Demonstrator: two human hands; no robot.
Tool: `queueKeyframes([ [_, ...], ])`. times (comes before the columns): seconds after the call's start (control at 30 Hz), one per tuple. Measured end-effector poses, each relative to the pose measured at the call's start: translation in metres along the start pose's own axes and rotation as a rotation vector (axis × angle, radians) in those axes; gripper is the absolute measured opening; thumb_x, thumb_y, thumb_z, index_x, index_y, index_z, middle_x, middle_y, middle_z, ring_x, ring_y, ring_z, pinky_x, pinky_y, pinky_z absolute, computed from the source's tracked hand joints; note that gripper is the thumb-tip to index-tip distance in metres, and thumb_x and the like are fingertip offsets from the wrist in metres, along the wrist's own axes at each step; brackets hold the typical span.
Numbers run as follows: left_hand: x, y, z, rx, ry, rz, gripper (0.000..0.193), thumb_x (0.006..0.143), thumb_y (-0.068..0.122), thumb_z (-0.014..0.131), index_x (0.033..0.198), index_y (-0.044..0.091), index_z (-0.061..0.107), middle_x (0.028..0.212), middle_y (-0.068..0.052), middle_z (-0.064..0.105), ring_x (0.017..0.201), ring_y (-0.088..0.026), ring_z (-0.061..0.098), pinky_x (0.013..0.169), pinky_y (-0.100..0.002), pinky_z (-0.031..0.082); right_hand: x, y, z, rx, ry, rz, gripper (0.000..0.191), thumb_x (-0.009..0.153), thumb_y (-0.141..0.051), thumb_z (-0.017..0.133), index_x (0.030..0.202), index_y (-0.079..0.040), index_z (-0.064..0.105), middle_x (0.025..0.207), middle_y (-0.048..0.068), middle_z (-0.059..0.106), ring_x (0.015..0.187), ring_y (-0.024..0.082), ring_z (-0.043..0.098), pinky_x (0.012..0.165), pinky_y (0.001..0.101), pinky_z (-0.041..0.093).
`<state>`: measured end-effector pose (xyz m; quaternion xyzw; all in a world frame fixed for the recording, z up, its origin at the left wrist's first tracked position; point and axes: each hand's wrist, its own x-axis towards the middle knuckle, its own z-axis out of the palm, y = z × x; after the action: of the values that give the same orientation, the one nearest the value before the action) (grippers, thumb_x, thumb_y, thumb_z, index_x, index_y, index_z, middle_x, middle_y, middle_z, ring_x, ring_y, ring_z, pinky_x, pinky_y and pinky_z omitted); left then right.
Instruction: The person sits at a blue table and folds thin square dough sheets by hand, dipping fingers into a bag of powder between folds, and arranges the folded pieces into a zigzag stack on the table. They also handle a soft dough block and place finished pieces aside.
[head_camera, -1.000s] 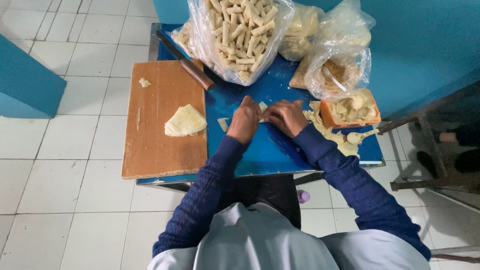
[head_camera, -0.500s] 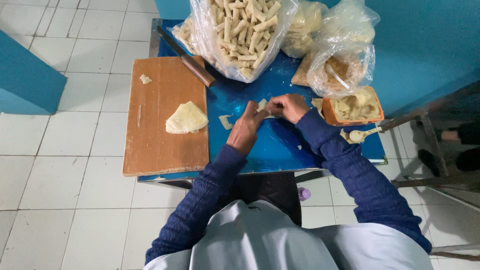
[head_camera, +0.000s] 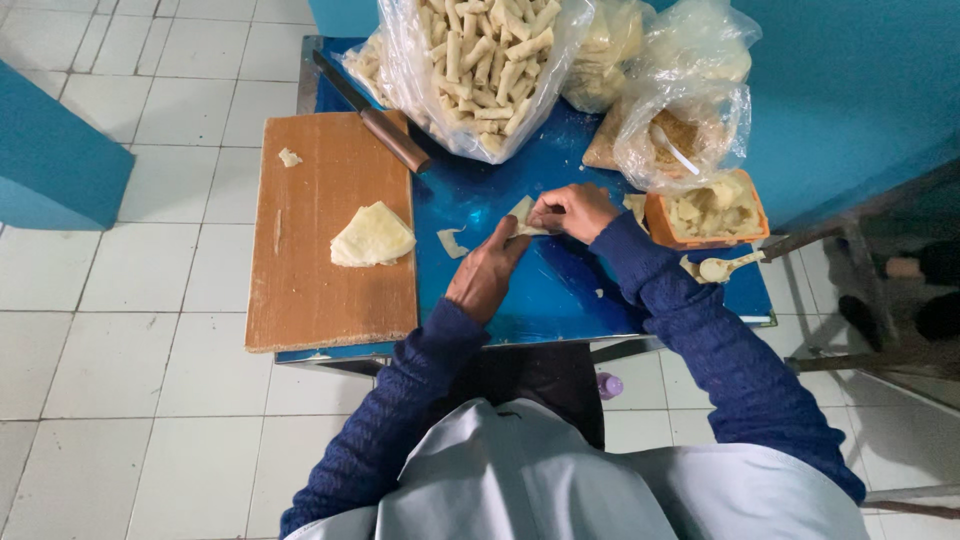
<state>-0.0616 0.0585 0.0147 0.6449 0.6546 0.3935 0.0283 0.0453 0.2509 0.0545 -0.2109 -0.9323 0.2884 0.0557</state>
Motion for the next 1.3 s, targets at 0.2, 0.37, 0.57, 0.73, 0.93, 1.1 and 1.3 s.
queueKeyframes([
  [0.2,0.005,0.005,0.001,0.108,0.019,0.037,0.044,0.085,-0.007,0.057,0.128,0.0,0.061,0.131,-0.021,0.053,0.108,-0.038,0.067,0.083,-0.042,0.058,0.001,0.003,0.002,-0.001,0.02,-0.008,0.018,0.088,-0.034,0.077,0.099,-0.02,0.08,0.086,0.0,0.079,0.077,0.014,0.076,0.07,0.0298,0.056],
  [0.37,0.004,0.005,-0.002,0.125,-0.01,0.041,0.032,0.088,-0.005,0.058,0.12,-0.001,0.061,0.132,-0.021,0.053,0.111,-0.037,0.067,0.084,-0.041,0.059,0.001,0.004,0.002,0.016,0.014,-0.011,0.017,0.089,-0.032,0.077,0.099,-0.019,0.08,0.086,0.0,0.079,0.077,0.014,0.076,0.07,0.0298,0.056],
  [0.57,0.004,0.012,-0.005,0.115,0.0,0.005,0.045,0.084,-0.007,0.058,0.128,0.002,0.063,0.129,-0.021,0.053,0.101,-0.038,0.068,0.075,-0.043,0.059,0.001,0.003,0.001,-0.015,0.024,-0.035,0.015,0.089,-0.029,0.076,0.1,-0.018,0.08,0.088,0.001,0.079,0.078,0.015,0.075,0.07,0.0309,0.055],
  [0.73,0.007,0.014,0.001,0.178,0.012,0.031,0.044,0.086,-0.004,0.059,0.13,0.002,0.061,0.125,-0.02,0.053,0.104,-0.037,0.067,0.077,-0.042,0.059,0.001,0.003,0.0,0.06,-0.009,-0.005,0.016,0.091,-0.03,0.075,0.1,-0.018,0.079,0.086,0.002,0.079,0.077,0.015,0.076,0.07,0.0311,0.056],
  [0.93,0.004,0.01,0.004,0.217,0.033,0.09,0.044,0.084,-0.005,0.06,0.128,-0.002,0.061,0.127,-0.02,0.052,0.114,-0.035,0.065,0.085,-0.04,0.058,0.004,0.005,0.0,0.005,-0.009,-0.035,0.018,0.089,-0.032,0.076,0.099,-0.017,0.081,0.086,0.002,0.079,0.077,0.015,0.075,0.069,0.0315,0.055],
  [1.1,0.002,0.011,0.005,0.225,0.001,0.068,0.038,0.086,-0.004,0.06,0.123,-0.002,0.062,0.133,-0.021,0.052,0.116,-0.036,0.064,0.088,-0.041,0.058,0.002,0.007,0.003,0.014,0.002,-0.021,0.018,0.089,-0.031,0.076,0.099,-0.016,0.079,0.083,0.002,0.078,0.075,0.014,0.074,0.069,0.0302,0.054],
  [1.3,-0.004,0.015,-0.005,0.098,0.005,0.007,0.036,0.085,-0.006,0.059,0.122,-0.002,0.062,0.139,-0.022,0.051,0.119,-0.038,0.063,0.091,-0.042,0.056,-0.002,0.01,0.009,0.035,0.035,-0.009,0.017,0.091,-0.029,0.076,0.099,-0.014,0.078,0.083,0.001,0.078,0.072,0.013,0.073,0.067,0.0298,0.053],
])
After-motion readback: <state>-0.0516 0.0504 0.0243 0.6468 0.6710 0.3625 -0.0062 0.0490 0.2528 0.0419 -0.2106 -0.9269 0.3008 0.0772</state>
